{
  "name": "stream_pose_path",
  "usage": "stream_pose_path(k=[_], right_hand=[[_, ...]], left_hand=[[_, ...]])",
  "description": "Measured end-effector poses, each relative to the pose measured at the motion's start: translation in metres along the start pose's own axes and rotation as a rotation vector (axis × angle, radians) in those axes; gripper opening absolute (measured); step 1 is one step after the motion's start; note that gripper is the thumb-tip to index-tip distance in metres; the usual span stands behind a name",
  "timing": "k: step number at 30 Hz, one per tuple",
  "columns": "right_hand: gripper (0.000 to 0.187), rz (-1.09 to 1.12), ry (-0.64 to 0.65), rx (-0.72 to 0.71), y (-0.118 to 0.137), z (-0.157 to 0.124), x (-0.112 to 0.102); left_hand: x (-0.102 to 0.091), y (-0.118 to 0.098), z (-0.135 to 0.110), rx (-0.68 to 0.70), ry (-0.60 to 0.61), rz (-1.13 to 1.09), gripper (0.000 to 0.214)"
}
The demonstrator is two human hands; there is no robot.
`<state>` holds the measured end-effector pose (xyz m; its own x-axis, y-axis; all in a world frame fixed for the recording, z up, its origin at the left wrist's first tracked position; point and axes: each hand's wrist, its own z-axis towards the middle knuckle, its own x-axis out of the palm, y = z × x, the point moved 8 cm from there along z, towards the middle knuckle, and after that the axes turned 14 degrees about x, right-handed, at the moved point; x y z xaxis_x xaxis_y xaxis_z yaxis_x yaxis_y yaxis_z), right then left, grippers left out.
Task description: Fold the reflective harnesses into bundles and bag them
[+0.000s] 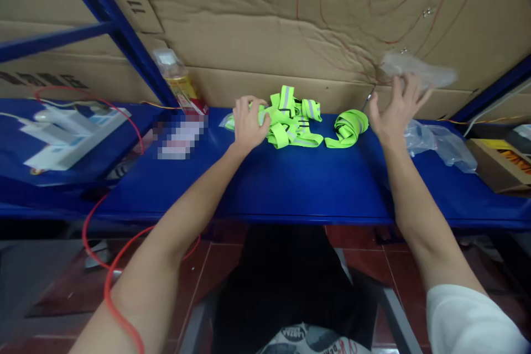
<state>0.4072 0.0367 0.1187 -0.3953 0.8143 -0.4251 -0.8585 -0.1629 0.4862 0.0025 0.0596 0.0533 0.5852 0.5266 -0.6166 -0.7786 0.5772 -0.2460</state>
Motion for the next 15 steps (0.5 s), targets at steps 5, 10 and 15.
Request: stream_pose_path(k=[5, 10, 15], right_hand=[[0.060, 0.098, 0.318, -0.121, 0.073, -0.042, 0.025], [0.079, 0.408, 0.608, -0.246, 0.129, -0.092, 0.033], [0.077, 0.660, 0.517, 0.023, 0.123, -0.099, 0.031]], left_hand=[[-0.002, -0.012, 0.001, 0.101, -0.038, -0.090, 0.053], [0.019, -0.038, -0.006, 0.301, 0.224, -0.381, 0.080], [0.021, -0.057, -0.006, 0.334, 0.210, -0.385, 0.112]])
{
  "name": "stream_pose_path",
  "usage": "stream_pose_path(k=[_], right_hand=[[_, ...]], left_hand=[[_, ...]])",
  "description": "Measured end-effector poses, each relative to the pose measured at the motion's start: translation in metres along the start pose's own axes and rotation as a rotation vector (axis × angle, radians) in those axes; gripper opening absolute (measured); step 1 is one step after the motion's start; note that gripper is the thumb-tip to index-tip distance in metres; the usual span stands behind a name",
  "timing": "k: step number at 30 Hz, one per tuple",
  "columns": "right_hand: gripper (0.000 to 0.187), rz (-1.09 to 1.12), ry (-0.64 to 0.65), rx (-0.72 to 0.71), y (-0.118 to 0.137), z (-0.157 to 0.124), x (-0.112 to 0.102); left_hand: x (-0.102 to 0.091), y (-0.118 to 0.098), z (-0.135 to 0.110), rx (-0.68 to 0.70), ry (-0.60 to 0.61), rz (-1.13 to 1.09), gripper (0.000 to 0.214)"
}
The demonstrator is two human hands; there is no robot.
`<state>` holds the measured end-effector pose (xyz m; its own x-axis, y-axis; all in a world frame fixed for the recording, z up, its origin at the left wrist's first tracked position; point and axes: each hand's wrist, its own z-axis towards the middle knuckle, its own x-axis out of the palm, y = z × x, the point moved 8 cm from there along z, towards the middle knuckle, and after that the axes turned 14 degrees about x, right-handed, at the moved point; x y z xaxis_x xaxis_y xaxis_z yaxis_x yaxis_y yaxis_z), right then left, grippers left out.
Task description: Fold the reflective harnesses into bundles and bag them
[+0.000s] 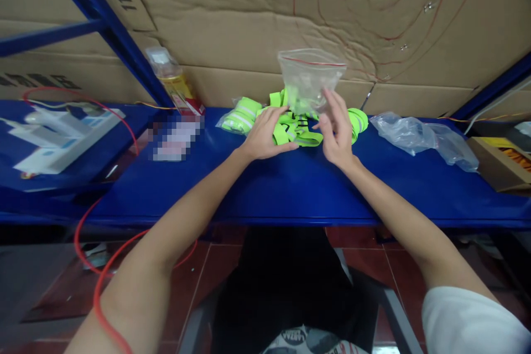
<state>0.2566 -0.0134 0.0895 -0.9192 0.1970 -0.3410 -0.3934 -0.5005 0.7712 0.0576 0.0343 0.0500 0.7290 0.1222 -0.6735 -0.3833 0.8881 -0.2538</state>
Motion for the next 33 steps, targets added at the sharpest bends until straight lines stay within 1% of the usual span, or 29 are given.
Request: stream_pose_path(k=[2, 4, 6, 8, 10, 11, 12, 14, 15, 17, 19, 21, 24, 25, 27, 30, 32, 33], right_hand=[[0.077, 0.021, -0.092, 0.060, -0.011, 0.004, -0.008], [0.079, -0.041, -0.144, 0.070, -0.018, 0.011, -0.018], [0.079, -0.139, -0.195, 0.040, -0.022, 0.019, -0.033], [0.079, -0.260, -0.300, -0.015, -0.023, 0.026, -0.055], [0.082, -0.408, -0.427, -0.087, -0.022, 0.030, -0.076], [0.081, -0.491, -0.440, -0.081, -0.027, 0.033, -0.082], [0.079, -0.571, -0.445, -0.039, -0.034, 0.036, -0.086], [0.075, -0.710, -0.430, 0.097, -0.053, 0.041, -0.092], [0.072, -0.761, -0.427, 0.168, -0.062, 0.041, -0.094], [0.062, -0.824, -0.416, 0.250, -0.072, 0.040, -0.092], [0.051, -0.854, -0.383, 0.235, -0.070, 0.037, -0.082], [0.043, -0.876, -0.291, 0.165, -0.061, 0.034, -0.065], [0.036, -0.916, -0.126, 0.092, -0.052, 0.029, -0.039], [0.038, -0.938, -0.097, 0.093, -0.051, 0.028, -0.035], [0.049, -0.991, -0.088, 0.152, -0.056, 0.027, -0.035], [0.069, -1.061, -0.033, 0.349, -0.076, 0.027, -0.046], [0.071, -1.078, 0.032, 0.450, -0.090, 0.027, -0.051], [0.069, -1.075, 0.053, 0.470, -0.094, 0.028, -0.053]], left_hand=[[-0.003, -0.004, 0.003, -0.017, -0.031, 0.036, 0.106], [-0.006, -0.006, 0.004, -0.037, -0.048, 0.077, 0.088], [-0.004, -0.008, 0.003, -0.047, -0.037, 0.132, 0.070], [0.001, -0.007, 0.002, -0.061, -0.001, 0.205, 0.061], [0.005, -0.003, -0.001, -0.105, 0.023, 0.277, 0.063], [0.006, 0.000, -0.002, -0.131, 0.027, 0.304, 0.069], [0.006, 0.004, -0.003, -0.156, 0.033, 0.320, 0.078], [0.007, 0.010, -0.005, -0.185, 0.067, 0.328, 0.097], [0.007, 0.012, -0.006, -0.184, 0.100, 0.324, 0.104], [0.008, 0.014, -0.008, -0.159, 0.179, 0.313, 0.108], [0.007, 0.012, -0.008, -0.130, 0.212, 0.320, 0.111], [0.003, 0.008, -0.007, -0.120, 0.179, 0.350, 0.109], [0.005, -0.001, -0.004, -0.120, 0.116, 0.380, 0.092], [0.008, -0.003, -0.003, -0.119, 0.111, 0.378, 0.085], [0.013, -0.007, -0.002, -0.114, 0.115, 0.365, 0.075], [0.016, -0.009, -0.002, -0.097, 0.112, 0.360, 0.068], [0.014, -0.008, -0.002, -0.089, 0.096, 0.364, 0.067], [0.013, -0.008, -0.003, -0.084, 0.089, 0.366, 0.067]])
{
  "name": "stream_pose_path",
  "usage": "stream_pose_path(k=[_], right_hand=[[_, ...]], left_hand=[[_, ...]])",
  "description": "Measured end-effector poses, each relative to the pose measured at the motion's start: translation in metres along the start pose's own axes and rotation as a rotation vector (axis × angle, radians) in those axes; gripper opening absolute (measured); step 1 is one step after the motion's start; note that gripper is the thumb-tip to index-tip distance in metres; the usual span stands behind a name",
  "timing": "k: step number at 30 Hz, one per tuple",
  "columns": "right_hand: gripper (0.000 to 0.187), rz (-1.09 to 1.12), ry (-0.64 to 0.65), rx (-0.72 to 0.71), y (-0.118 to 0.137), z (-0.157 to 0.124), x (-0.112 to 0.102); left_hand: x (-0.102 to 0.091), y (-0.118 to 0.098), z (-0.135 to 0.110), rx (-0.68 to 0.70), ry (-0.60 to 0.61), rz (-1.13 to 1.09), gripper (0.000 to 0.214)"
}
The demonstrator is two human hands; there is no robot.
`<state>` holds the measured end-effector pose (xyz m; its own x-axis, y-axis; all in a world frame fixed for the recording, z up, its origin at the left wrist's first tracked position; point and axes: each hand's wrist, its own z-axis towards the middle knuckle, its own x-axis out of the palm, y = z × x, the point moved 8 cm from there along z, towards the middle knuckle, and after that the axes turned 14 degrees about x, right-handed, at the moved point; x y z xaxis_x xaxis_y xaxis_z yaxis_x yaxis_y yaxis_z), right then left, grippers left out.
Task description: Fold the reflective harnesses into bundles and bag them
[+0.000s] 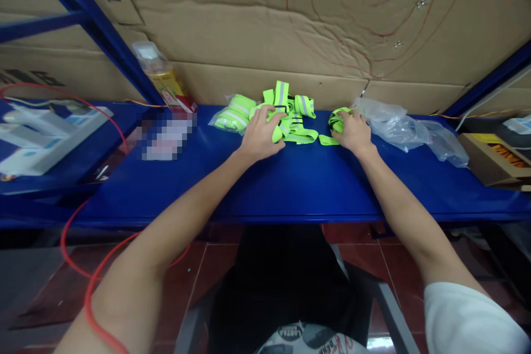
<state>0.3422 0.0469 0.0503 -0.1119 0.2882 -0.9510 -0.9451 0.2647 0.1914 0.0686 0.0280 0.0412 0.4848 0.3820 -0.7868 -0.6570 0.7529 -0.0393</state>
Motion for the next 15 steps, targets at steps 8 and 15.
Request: stream_pose_path(k=[8, 15], right_hand=[[0.042, 0.545, -0.210, -0.231, -0.004, 0.011, -0.029], [0.050, 1.434, -0.118, -0.192, -0.008, 0.024, -0.026]], left_hand=[[0.002, 0.004, -0.001, -0.003, -0.024, -0.014, 0.064], [-0.001, 0.003, 0.001, 0.013, -0.007, -0.017, 0.075]])
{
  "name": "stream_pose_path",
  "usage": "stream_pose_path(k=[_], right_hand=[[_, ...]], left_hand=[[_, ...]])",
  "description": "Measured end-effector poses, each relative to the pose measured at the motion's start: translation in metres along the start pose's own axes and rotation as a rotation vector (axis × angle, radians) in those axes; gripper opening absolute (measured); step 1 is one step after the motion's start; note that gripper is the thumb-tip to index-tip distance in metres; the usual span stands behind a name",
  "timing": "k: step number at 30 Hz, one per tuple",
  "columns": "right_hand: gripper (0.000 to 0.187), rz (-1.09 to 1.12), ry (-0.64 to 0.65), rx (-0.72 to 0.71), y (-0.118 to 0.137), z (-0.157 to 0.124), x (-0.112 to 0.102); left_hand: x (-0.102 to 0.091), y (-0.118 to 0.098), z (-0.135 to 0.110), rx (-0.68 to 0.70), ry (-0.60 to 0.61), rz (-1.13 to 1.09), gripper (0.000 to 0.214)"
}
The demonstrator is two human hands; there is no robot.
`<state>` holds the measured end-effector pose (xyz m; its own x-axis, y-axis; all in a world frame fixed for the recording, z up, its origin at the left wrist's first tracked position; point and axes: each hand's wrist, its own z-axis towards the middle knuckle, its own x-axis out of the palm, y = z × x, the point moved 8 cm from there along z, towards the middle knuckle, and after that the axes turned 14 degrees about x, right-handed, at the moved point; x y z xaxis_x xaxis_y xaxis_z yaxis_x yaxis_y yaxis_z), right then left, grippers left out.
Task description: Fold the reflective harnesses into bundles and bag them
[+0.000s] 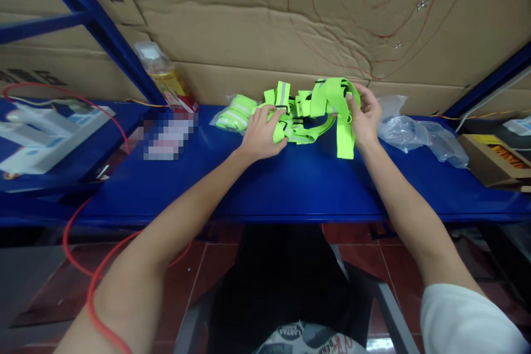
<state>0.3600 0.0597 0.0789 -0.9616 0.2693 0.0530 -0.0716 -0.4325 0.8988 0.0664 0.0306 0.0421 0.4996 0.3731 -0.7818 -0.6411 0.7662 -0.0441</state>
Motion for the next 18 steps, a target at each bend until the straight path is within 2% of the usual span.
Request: stream_pose_path(k=[2, 4, 7, 10, 11, 15, 17, 18], right_hand=[[0.058, 0.166, 0.042, 0.138, -0.012, 0.000, 0.007], [0.063, 0.239, 0.083, 0.231, -0.018, -0.006, 0.017], [0.063, 0.198, 0.147, 0.362, -0.022, -0.023, 0.036], [0.062, 0.112, 0.254, 0.536, -0.031, -0.046, 0.059], [0.061, 0.080, 0.274, 0.553, -0.032, -0.052, 0.064], [0.055, -0.113, 0.287, 0.375, -0.020, -0.056, 0.065], [0.062, -0.248, 0.306, 0.291, -0.015, -0.055, 0.064], [0.072, -0.329, 0.314, 0.244, -0.012, -0.055, 0.064]], left_hand=[[-0.007, -0.004, 0.001, 0.036, -0.066, -0.025, 0.080], [-0.016, -0.011, 0.003, 0.081, -0.168, -0.073, 0.087], [-0.025, -0.024, 0.004, 0.116, -0.277, -0.128, 0.094], [-0.027, -0.030, 0.005, 0.087, -0.319, -0.166, 0.081], [-0.028, -0.029, 0.005, 0.069, -0.343, -0.187, 0.074], [-0.036, -0.007, -0.003, -0.125, -0.559, -0.311, 0.056], [-0.038, 0.006, -0.009, -0.254, -0.680, -0.365, 0.061], [-0.038, 0.011, -0.011, -0.302, -0.716, -0.395, 0.065]])
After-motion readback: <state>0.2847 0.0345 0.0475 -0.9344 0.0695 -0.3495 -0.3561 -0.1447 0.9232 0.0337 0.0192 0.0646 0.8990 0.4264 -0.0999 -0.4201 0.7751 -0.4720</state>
